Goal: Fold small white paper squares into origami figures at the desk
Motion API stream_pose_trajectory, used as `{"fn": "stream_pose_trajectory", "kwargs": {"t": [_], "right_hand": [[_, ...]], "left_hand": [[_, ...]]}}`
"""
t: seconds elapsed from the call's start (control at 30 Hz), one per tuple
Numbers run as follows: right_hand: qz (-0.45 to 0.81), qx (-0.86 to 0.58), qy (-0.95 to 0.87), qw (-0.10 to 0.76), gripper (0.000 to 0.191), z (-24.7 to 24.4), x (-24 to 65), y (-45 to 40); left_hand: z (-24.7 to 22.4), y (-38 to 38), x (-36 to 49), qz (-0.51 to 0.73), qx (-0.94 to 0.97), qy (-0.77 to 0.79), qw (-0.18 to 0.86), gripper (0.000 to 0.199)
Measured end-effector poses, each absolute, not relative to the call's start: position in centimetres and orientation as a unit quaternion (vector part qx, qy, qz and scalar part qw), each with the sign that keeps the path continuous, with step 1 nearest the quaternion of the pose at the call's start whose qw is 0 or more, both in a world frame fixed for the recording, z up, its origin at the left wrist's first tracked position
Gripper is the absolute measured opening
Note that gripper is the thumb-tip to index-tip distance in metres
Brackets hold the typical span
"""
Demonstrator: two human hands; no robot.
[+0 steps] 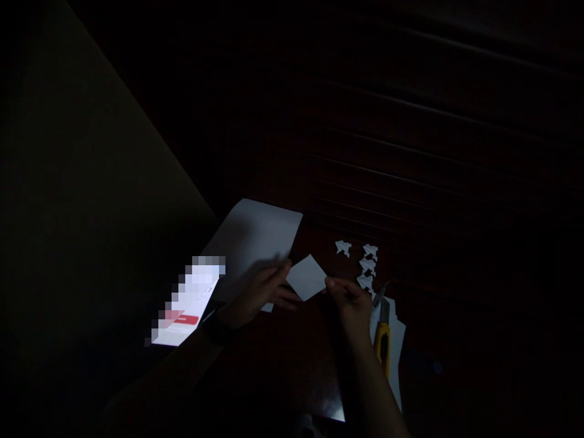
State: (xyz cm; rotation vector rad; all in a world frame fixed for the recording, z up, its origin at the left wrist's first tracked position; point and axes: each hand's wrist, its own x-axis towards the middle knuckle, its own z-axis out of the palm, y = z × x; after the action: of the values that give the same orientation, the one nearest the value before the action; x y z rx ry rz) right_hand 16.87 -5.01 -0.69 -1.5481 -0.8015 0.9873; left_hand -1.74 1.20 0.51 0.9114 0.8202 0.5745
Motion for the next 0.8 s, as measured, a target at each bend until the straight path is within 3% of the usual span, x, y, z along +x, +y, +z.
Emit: {"fn": "stream_pose_trajectory", "kwargs": {"t": [0.27, 0.8], "right_hand": [[0.357, -0.681, -0.386, 0.51, 0.025, 0.0, 16.1, -5.3], [0.386, -0.635, -0.475, 0.471, 0.021, 0.6, 16.1, -5.4]], "left_hand": [[0.6, 1.2, -1.8, 0.257, 0.293, 0.271, 0.88, 0.055], [0.8, 1.3, -2.1, 0.294, 0.368, 0.303, 0.828, 0.041]]}}
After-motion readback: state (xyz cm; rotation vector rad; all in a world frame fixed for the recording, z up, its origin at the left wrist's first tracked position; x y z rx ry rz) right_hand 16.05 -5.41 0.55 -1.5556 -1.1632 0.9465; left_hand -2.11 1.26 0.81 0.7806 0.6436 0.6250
